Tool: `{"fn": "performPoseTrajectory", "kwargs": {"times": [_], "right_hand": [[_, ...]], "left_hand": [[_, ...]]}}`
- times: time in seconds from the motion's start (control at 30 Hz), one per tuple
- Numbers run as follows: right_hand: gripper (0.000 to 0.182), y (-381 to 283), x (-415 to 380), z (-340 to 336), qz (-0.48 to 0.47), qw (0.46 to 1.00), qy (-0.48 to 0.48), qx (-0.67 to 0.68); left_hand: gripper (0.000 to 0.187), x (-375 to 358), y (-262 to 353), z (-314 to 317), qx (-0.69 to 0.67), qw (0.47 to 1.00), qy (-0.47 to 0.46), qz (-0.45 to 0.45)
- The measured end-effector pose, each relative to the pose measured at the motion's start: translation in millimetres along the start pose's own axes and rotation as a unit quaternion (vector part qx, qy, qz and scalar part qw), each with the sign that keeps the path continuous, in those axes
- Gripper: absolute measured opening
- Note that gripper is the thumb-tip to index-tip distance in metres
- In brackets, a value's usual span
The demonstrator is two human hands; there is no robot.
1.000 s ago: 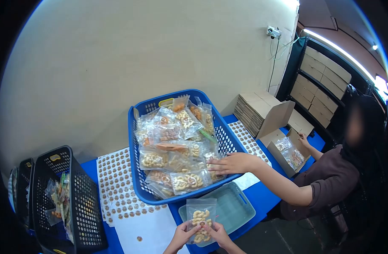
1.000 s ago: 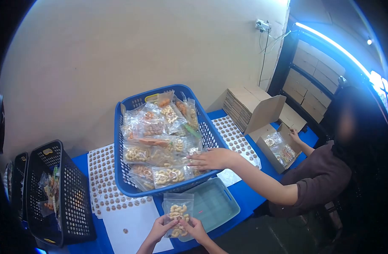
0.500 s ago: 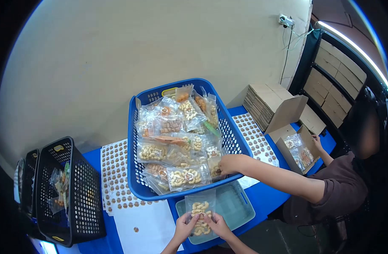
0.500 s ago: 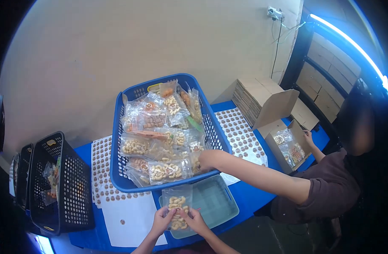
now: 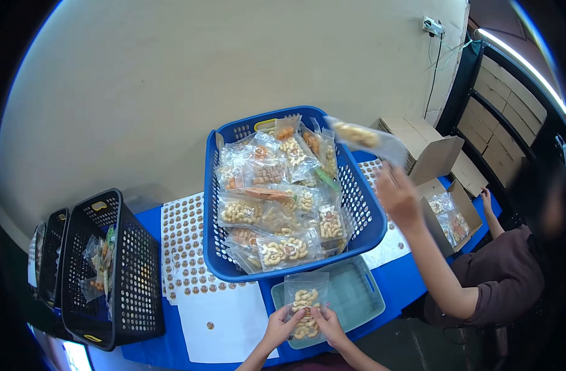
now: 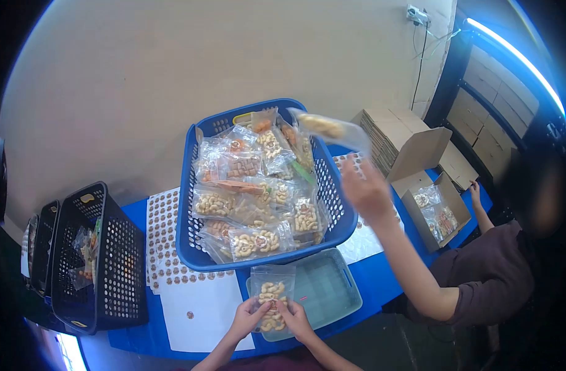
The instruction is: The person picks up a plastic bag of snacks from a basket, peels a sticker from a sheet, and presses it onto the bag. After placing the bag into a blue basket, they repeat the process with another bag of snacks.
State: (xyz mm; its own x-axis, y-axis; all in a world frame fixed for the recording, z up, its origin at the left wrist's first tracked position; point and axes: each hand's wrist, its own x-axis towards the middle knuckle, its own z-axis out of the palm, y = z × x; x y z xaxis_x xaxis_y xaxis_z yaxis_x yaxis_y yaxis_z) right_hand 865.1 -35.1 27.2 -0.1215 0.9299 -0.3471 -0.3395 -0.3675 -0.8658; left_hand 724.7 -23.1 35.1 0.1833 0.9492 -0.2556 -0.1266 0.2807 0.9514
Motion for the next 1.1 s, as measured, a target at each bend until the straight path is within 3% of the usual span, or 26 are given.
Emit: {"fn": "performPoseTrajectory", "kwargs": {"times": [0.33, 0.47, 0.67, 0.8, 0.9, 1.0, 1.1], "right_hand": [[0.022, 22.5, -11.9, 55.0, -0.013, 1.000, 0.005, 0.001], [0.023, 19.6, -19.1, 96.0, -0.052, 0.988, -0.090, -0.113], [0.025, 53.2, -21.2, 137.6, -0.021, 0.994, -0.098, -0.054], [0.025, 57.7, -28.0, 160.7, -0.049, 0.980, -0.156, -0.116], [0.026, 76.6, -32.9, 166.4, -0.040, 0.975, -0.156, -0.151], [0.026, 87.5, -43.4, 180.2, -0.044, 0.982, -0.135, -0.126], [0.026, 84.8, -57.7, 193.9, 0.015, 0.986, -0.130, -0.104]], "left_hand": [[0.028, -34.6, -6.1, -53.0, -0.041, 0.999, 0.023, 0.007], [0.027, -55.2, -13.2, -92.2, -0.047, 0.997, 0.054, 0.006], [0.024, -87.7, -11.0, -125.7, -0.043, 0.991, 0.108, 0.067], [0.024, -106.2, -15.7, -144.4, -0.039, 0.983, 0.156, 0.090], [0.025, -118.2, -16.5, -155.6, -0.069, 0.983, 0.154, 0.075], [0.026, -130.5, -20.5, -173.2, -0.008, 0.993, 0.120, 0.016], [0.026, -142.0, -14.0, -181.5, -0.024, 0.992, 0.112, 0.045]]}}
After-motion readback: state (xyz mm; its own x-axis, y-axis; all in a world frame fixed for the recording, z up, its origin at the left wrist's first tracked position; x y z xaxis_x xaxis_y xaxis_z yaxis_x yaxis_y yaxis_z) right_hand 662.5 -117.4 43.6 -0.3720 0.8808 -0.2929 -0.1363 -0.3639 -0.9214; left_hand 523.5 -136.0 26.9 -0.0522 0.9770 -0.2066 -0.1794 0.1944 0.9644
